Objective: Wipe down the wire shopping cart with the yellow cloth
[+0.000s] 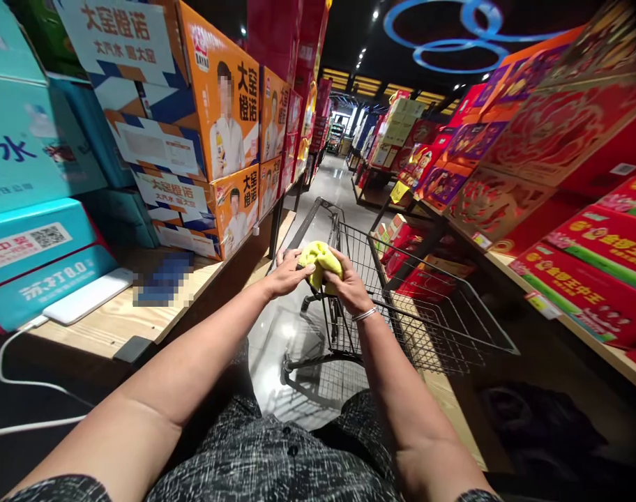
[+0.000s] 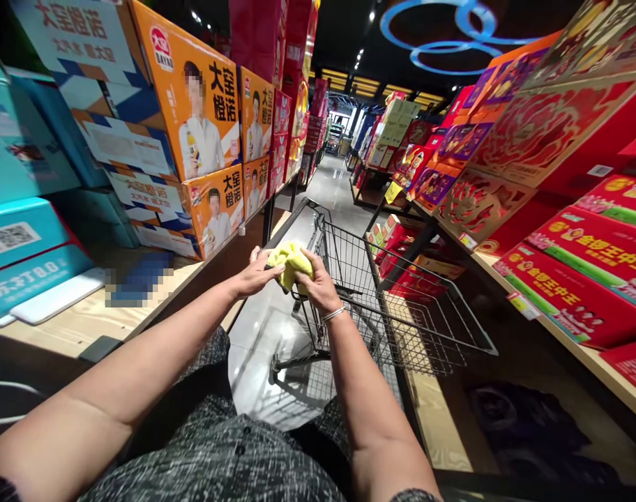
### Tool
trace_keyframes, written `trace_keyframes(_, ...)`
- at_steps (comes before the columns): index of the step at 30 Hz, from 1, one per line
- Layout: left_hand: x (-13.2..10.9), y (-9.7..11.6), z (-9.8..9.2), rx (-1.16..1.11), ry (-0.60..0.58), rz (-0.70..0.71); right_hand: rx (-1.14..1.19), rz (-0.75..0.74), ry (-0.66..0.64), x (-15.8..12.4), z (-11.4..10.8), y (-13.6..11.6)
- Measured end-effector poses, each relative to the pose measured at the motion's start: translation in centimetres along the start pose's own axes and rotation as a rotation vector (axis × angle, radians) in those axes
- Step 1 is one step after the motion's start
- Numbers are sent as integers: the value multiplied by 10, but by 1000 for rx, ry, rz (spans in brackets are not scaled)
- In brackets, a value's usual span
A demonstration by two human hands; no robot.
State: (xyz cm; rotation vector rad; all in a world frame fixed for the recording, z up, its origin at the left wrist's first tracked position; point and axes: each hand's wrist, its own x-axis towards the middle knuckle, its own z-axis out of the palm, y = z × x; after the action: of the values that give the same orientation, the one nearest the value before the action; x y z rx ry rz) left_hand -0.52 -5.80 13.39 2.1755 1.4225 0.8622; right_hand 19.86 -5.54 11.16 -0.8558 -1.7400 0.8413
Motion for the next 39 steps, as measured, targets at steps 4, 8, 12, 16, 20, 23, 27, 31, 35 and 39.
trace_keyframes(4, 1, 2, 4, 1, 70, 8, 237, 132, 222, 21, -11, 3)
trace_keyframes(8, -4, 16, 3, -16, 178, 106, 312, 179, 331, 40, -26, 7)
trace_keyframes(12, -8, 31, 6, -374, 136, 115, 299, 156, 263, 42, -35, 2)
trace_keyframes(16, -9, 46, 22, -974, 44, -14, -140, 52, 437, 30, -28, -9)
trace_keyframes(20, -15, 62, 40, -1235, 41, -57, -782, -160, 457, 9, -13, -17)
trace_keyframes(23, -24, 68, 46, -1449, 83, -128, -1051, -267, 429, -6, -9, -21)
trace_keyframes(27, -35, 70, 48, -1581, -94, -235, -1189, -346, 326, -21, -15, -29)
trace_keyframes(31, -37, 73, 56, -1520, -119, -319, -1194, -367, 269, -34, -21, -34)
trace_keyframes(35, -40, 75, 67, -1569, -82, -364, -1182, -345, 146, -52, -16, -34)
trace_keyframes(39, -48, 76, 71, -1674, -86, -302, -1071, -294, 18, -79, 0, -36)
